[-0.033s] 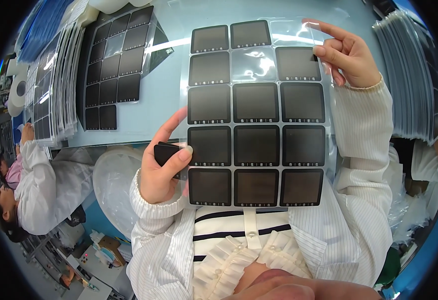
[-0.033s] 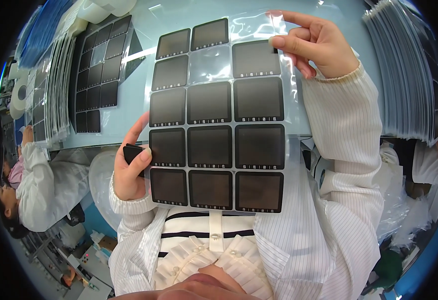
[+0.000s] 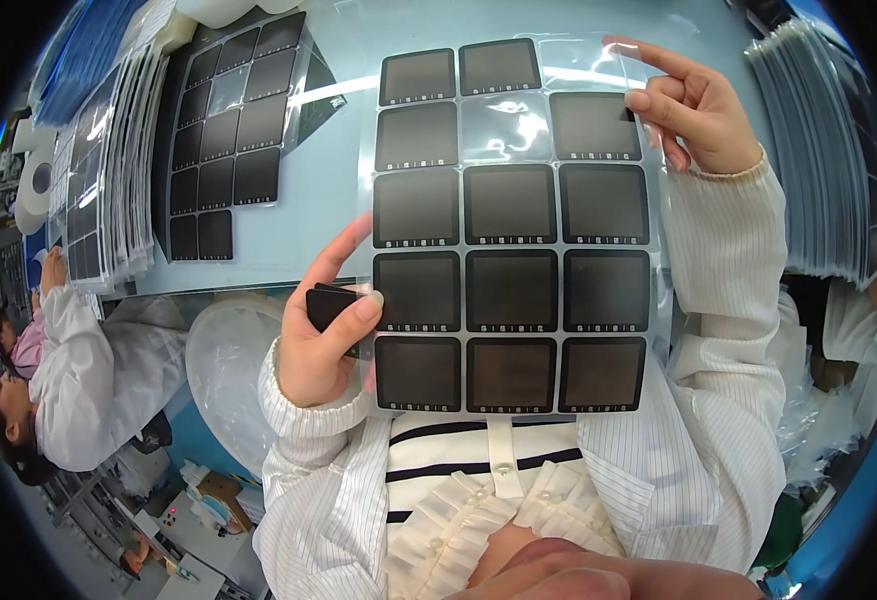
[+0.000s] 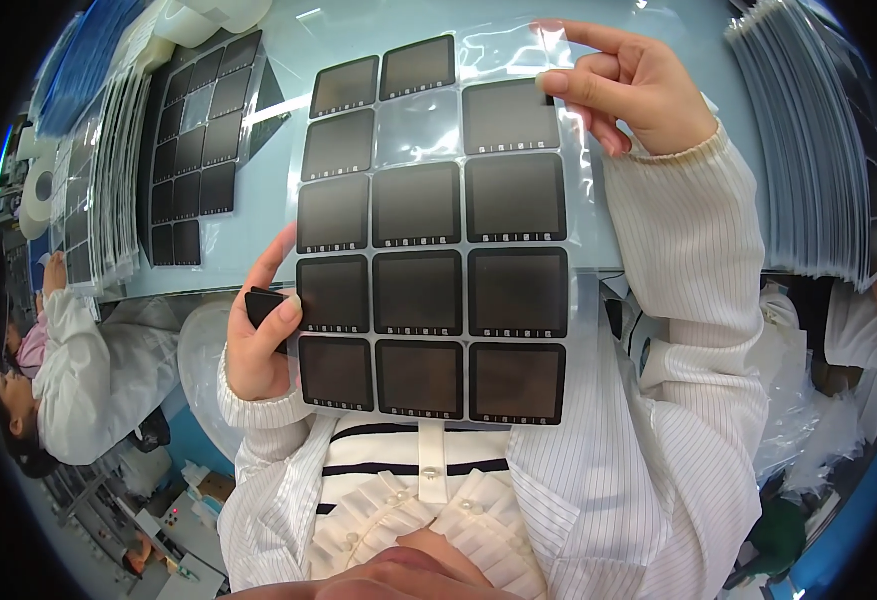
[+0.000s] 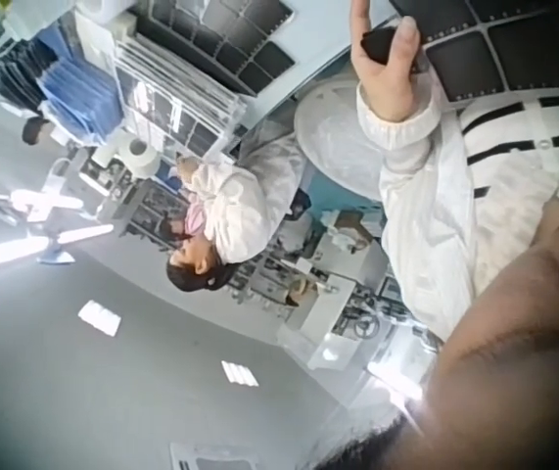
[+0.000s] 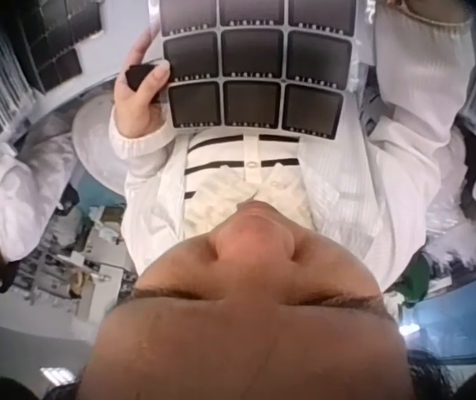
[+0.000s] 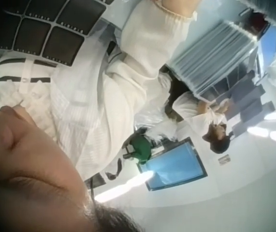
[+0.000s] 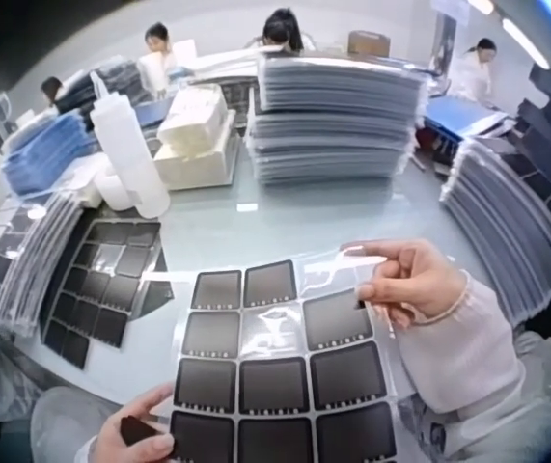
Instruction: Inspecting and wiping industrial film sheets with a cleaning cloth at an inspection station.
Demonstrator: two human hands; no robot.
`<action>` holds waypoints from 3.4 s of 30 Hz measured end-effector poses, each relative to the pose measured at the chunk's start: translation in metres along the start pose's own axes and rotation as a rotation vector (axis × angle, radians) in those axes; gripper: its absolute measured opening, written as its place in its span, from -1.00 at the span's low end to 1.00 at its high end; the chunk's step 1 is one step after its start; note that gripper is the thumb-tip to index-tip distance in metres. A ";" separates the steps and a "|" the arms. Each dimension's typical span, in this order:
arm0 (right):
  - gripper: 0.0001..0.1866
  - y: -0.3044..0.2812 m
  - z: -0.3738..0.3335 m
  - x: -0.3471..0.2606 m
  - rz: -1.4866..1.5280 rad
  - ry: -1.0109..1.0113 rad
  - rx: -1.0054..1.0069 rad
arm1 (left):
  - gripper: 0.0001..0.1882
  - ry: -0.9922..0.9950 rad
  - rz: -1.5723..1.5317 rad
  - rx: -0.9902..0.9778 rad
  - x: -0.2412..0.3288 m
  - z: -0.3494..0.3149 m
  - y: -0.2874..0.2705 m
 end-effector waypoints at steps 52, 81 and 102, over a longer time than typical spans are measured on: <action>-0.38 0.013 0.014 0.006 -0.331 -0.190 0.314 | -0.44 0.275 0.424 0.018 0.027 0.015 -0.006; -0.50 0.002 0.011 0.026 -0.271 -0.101 0.409 | -0.44 0.362 -0.917 0.342 -0.030 0.023 -0.211; -0.90 0.306 0.028 -0.055 -1.134 -1.049 -0.389 | -0.80 0.703 -0.220 0.481 0.025 -0.044 -0.164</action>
Point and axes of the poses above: each hand's wrist, its own z-axis towards the middle knuckle, its own y-axis out of the palm, x = y × z, the point moved 6 cm from there along z, towards the middle knuckle, and after that the axes turned 1 degree about -x, right-handed, at the moved point
